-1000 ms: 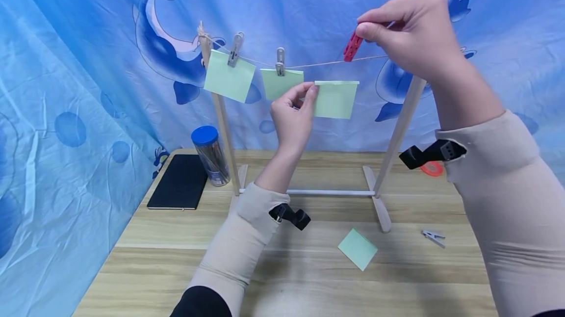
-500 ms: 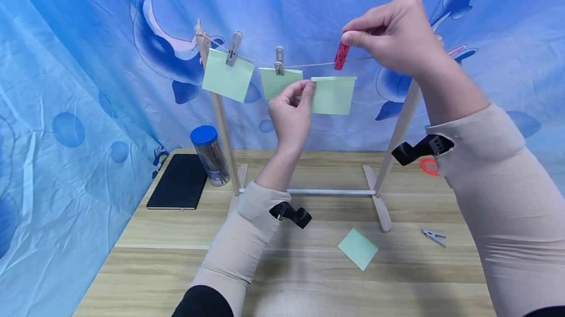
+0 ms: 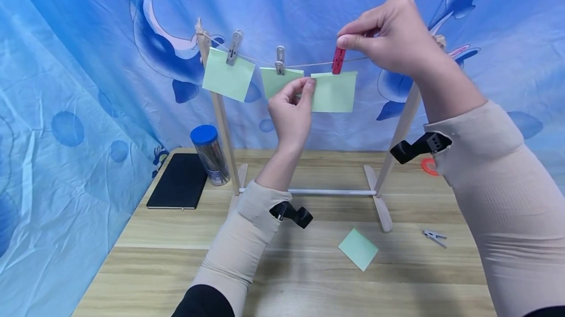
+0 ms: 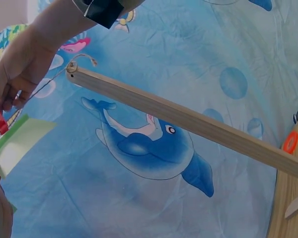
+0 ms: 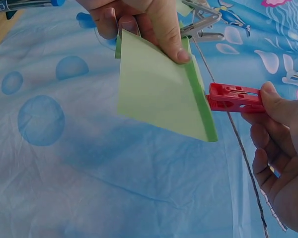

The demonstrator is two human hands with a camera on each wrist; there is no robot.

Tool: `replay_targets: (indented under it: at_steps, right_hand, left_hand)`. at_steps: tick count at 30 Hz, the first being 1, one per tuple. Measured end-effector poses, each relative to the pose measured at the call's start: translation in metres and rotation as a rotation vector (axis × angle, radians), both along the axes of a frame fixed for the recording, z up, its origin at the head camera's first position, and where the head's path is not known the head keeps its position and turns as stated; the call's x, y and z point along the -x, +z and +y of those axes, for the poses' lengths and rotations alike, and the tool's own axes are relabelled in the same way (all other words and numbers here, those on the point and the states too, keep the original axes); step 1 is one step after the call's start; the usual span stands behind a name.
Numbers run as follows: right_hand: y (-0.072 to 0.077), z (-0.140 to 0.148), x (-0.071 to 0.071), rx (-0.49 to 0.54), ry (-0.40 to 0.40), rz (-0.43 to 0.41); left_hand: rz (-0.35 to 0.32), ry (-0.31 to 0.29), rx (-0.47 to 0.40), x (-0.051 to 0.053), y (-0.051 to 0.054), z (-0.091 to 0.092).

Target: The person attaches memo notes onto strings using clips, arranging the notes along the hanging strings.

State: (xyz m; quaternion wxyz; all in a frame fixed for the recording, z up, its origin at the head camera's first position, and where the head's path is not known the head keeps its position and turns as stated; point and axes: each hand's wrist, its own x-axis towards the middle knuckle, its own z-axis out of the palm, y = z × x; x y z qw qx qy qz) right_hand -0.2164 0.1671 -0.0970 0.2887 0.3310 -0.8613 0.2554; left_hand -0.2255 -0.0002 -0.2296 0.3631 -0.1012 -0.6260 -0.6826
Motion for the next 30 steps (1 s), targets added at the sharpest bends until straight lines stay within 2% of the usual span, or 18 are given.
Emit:
replay_targets:
  at_steps: [16, 30]
  right_hand:
    - [-0.0024, 0.0026, 0.0035, -0.032, -0.014, -0.061]
    - [-0.002, 0.003, 0.0024, -0.096, 0.023, -0.102]
  left_hand:
    - [-0.008, -0.02, -0.023, -0.0012, 0.0024, 0.0019]
    - [0.007, -0.023, -0.028, -0.0013, 0.0006, 0.0012]
